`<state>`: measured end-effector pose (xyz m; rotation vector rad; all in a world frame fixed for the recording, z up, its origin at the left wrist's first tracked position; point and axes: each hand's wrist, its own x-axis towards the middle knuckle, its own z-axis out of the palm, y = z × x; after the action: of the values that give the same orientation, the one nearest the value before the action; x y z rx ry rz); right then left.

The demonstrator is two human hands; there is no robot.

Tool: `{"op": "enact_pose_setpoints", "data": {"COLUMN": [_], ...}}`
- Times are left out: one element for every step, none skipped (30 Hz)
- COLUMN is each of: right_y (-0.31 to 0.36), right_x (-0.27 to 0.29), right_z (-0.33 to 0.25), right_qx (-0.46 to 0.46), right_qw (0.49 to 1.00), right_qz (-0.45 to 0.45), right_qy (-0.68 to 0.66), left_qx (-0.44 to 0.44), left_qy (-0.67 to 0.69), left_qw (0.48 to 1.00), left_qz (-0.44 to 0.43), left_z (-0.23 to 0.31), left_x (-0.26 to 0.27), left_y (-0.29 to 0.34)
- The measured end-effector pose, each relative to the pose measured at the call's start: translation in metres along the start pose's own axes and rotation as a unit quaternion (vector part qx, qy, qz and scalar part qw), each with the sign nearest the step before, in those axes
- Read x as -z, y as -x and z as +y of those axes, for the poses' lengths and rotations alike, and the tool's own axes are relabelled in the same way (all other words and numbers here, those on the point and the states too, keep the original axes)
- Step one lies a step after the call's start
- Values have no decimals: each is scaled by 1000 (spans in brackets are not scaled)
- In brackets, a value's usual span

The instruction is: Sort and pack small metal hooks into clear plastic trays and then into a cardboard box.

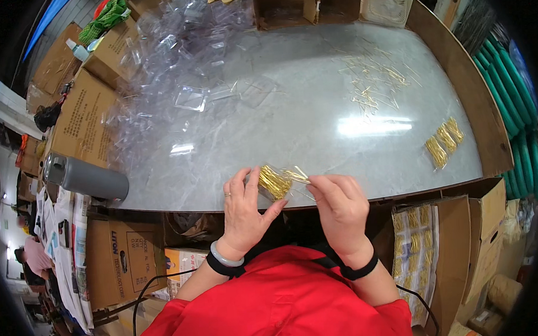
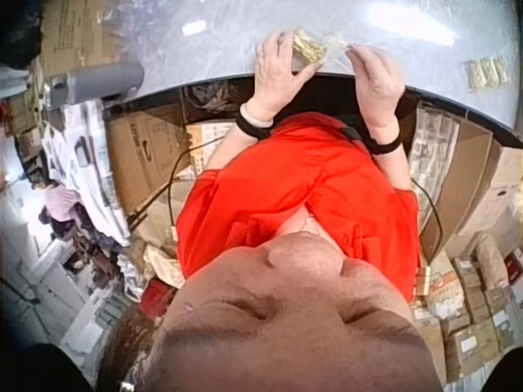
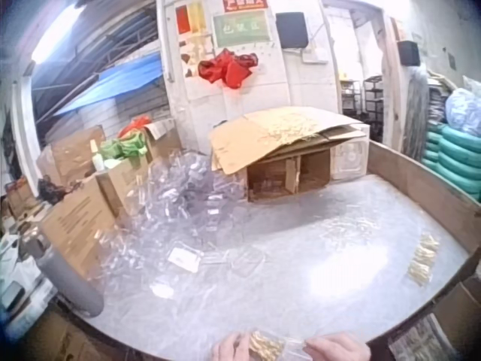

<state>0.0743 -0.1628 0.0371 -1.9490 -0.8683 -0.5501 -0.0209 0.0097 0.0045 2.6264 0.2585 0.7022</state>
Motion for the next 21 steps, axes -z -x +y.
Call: {"op": "enact_pose_setpoints", "data": {"right_y": [0,0,0,1,2,3,4,4,5,5,5,5,5,5,5,4,3,1,0,0,1], "right_x": [-4,-12,-20,-28,-35,-41,-45,-47,-50,-52,-51,-51,-51,-51,-50,-48,-46,-46,-44,-42,-38], "right_z": [-1,1,2,4,6,8,9,10,11,11,10,8,8,9,10,11,12,12,13,12,10], "right_qx": [0,11,22,22,24,30,36,38,47,55,56,56,56,56,58,59,58,60,61,61,27], "right_qw": [1000,1000,999,999,999,999,999,998,998,997,997,996,995,995,995,994,994,992,990,990,992], "right_qz": [0,-12,-23,-33,-33,-35,-37,-37,-43,-48,-49,-59,-69,-69,-78,-87,-87,-107,-126,-126,-119], "right_qy": [1,0,-1,4,3,10,17,17,26,35,35,40,45,46,28,10,13,-8,-28,-27,-44], "left_qx": [1,0,-5,-11,-11,-11,-11,-11,-5,0,0,0,0,0,-44,-89,-91,-122,-154,-155,-140], "left_qy": [-2,-2,-5,-8,-8,-7,-5,-5,3,11,12,17,22,23,-1,-24,-22,-33,-44,-43,-20], "left_qw": [1000,1000,1000,1000,1000,1000,1000,1000,1000,999,999,1000,1000,1000,999,995,995,990,982,982,983], "left_qz": [4,4,8,13,14,15,15,17,25,33,34,14,-6,-6,-21,-36,-37,-67,-97,-97,-114], "left_z": [0,0,-1,-2,-2,-1,-1,0,1,1,0,-2,-4,-7,-9,-11,-14,-18,-20,-21,-22], "left_x": [-1,-1,-1,-1,-2,-3,-4,-4,-5,-5,-4,-2,0,3,7,10,10,9,7,7,6], "left_y": [1,1,2,2,2,3,3,3,4,4,4,3,1,-2,-8,-12,-15,-17,-18,-18,-17]}}
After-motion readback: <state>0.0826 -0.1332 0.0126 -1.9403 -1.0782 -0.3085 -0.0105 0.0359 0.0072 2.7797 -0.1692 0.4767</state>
